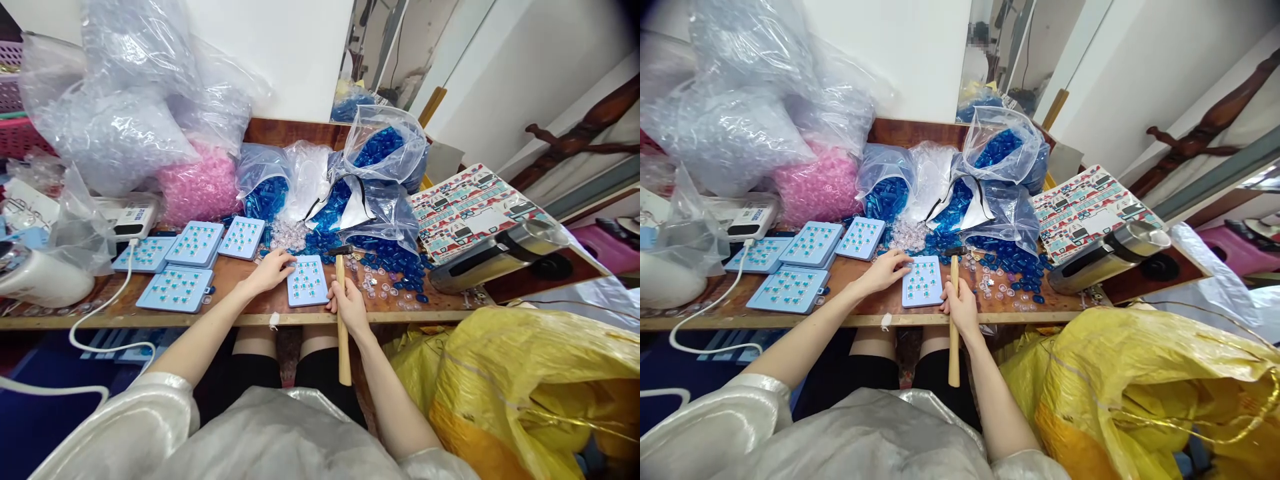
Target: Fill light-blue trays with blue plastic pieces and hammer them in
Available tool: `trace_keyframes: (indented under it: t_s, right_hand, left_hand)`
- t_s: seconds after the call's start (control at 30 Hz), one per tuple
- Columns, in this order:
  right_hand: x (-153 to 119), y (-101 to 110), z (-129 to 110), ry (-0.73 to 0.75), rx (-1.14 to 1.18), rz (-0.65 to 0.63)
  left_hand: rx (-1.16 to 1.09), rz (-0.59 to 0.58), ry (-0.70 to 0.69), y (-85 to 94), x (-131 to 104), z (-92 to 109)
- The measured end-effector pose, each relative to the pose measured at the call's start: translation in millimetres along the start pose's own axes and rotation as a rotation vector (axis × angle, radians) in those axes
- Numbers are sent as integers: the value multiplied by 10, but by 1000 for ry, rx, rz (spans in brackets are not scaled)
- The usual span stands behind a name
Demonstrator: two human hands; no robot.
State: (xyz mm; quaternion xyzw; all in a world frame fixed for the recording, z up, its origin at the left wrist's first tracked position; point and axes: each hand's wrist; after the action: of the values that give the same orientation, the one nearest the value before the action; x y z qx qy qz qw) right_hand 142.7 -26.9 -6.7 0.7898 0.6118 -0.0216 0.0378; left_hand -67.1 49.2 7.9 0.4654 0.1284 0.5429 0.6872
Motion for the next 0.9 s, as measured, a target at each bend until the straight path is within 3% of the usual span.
trace_keyframes:
  t_s: [0.23,0.63,0.7,0.8,0.9]
  right_hand:
    - [6,10,22,10,-18,4]
    - [-36,21,-61,33,-137,-27]
    - [-103,13,-186,65,-209,-52]
    - [-186,-61,-397,283,-544,-157]
    - [-198,-170,-522,270,-841,-243]
  left_hand:
    - [-27,124,10,-81,-35,-14]
    - [-28,136,-49,-130,-6,-18]
    - [-48,149,-36,-140,-8,-35]
    - [-84,173,-28,-157,-13,-64]
    - [-125,185,26,-172,-16,-75]
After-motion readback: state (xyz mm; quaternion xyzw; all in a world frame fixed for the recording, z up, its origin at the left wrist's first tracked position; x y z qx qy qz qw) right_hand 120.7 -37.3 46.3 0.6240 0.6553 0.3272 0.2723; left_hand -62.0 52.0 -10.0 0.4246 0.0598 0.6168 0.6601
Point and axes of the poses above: each hand's wrist, its own x-axis towards the middle knuckle, its own y-axis out of the back of the hand, z = x × y, and after that the axes turned 8 degrees about z, right-handed
